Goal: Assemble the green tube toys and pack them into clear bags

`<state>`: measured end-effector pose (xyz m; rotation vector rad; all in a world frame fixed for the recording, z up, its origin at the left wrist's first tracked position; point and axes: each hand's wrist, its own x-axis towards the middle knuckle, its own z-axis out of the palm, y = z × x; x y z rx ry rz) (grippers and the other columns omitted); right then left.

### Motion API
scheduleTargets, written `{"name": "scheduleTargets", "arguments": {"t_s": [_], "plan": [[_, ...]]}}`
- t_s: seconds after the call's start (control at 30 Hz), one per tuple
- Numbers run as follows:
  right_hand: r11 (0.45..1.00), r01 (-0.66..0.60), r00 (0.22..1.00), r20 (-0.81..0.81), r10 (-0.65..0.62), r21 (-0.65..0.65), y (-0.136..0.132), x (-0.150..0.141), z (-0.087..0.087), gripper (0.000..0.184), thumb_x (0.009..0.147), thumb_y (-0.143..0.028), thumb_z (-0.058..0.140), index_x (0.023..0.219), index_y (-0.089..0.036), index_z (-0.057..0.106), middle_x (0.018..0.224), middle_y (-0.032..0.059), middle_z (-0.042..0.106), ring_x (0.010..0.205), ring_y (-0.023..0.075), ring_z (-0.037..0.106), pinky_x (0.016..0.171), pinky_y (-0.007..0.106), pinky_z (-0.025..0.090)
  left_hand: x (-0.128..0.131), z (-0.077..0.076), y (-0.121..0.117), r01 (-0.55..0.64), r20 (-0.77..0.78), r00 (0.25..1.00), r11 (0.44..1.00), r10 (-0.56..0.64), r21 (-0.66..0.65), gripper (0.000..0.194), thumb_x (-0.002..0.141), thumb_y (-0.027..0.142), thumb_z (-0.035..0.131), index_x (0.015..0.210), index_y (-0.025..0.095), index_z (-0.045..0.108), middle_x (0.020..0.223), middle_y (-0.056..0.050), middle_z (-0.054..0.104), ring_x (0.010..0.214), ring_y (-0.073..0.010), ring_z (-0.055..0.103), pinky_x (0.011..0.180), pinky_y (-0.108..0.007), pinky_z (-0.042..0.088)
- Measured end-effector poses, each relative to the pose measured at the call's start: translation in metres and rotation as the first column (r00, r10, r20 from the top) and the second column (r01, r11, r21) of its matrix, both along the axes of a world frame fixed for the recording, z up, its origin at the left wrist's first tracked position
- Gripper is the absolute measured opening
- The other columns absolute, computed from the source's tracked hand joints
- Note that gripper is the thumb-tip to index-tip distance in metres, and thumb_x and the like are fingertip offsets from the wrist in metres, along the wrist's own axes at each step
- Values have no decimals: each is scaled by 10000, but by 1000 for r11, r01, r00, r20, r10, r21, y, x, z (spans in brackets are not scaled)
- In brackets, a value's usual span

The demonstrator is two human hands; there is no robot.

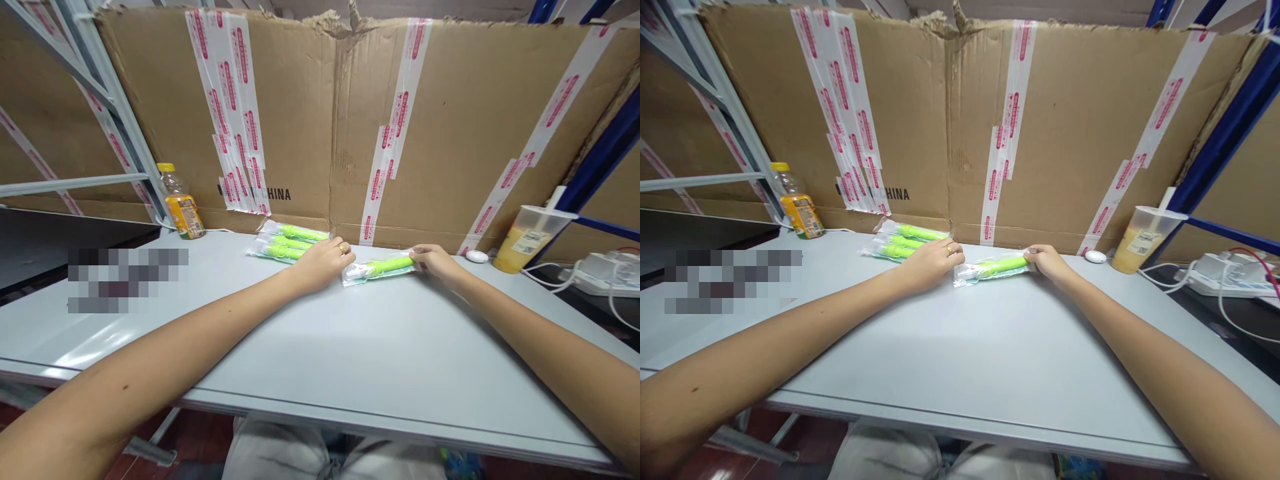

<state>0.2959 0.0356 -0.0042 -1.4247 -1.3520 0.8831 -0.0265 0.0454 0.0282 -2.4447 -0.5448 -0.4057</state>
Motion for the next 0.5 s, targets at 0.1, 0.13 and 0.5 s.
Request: {"name": "scheduleTargets", "arguments": {"t_s": [0.1,0.13,0.5], "plan": [[1000,16,999,-46,-16,-5,0,3,1,250,621,-358,786,702,-174,636,646,20,563,578,135,470,548,277,364,-1,1,1,-14,34,999,1000,15,-13,285,872,19,437,989,148,663,1043,-126,660,915,-237,558,758,-357,437],[1000,15,998,-53,-15,-7,0,4,1,253,627,-362,786,693,-177,625,628,15,546,559,130,454,542,281,369,-2,1,2,-19,36,999,1000,20,-20,292,864,14,439,994,149,663,1047,-125,659,918,-237,558,760,-356,437],[997,47,992,-112,-54,-66,-4,11,7,211,632,-282,760,703,-185,587,575,-8,490,525,142,492,573,319,466,-12,1,8,-108,50,992,989,113,-101,236,861,68,476,961,155,671,1059,-117,653,961,-242,547,821,-369,440]]}}
